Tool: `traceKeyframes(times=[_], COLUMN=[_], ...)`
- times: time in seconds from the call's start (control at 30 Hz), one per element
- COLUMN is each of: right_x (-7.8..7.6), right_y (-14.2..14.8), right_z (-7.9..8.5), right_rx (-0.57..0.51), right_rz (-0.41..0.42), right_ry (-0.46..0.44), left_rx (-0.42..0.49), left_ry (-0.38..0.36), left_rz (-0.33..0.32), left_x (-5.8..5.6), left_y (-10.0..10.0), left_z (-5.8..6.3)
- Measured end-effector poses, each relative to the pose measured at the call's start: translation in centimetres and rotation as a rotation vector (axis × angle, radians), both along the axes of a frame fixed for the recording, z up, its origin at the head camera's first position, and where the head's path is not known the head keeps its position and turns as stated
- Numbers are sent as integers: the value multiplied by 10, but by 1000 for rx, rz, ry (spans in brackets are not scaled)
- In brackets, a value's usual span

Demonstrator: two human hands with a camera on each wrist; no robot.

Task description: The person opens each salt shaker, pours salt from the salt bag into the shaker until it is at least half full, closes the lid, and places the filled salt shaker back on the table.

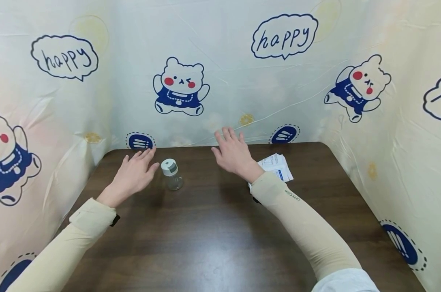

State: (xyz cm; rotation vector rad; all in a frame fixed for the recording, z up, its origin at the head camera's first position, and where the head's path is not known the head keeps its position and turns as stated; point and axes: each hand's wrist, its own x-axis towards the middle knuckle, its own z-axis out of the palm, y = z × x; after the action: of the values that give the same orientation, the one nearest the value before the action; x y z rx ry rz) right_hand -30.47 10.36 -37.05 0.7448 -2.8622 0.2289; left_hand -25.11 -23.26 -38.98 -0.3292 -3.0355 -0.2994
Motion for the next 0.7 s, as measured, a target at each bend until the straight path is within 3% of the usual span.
traceKeyframes(times=[0.43,0.7], right_x=[3,3], right_y=[-11,-17], right_z=[-8,-10], right_rx=[13,5], right_rz=[29,42], right_ry=[2,0], left_rx=[16,59], left_ry=[-63,-58], left_rz=[-16,-31], left_x=[8,10], left_y=[-1,1], left_z=[-13,-23])
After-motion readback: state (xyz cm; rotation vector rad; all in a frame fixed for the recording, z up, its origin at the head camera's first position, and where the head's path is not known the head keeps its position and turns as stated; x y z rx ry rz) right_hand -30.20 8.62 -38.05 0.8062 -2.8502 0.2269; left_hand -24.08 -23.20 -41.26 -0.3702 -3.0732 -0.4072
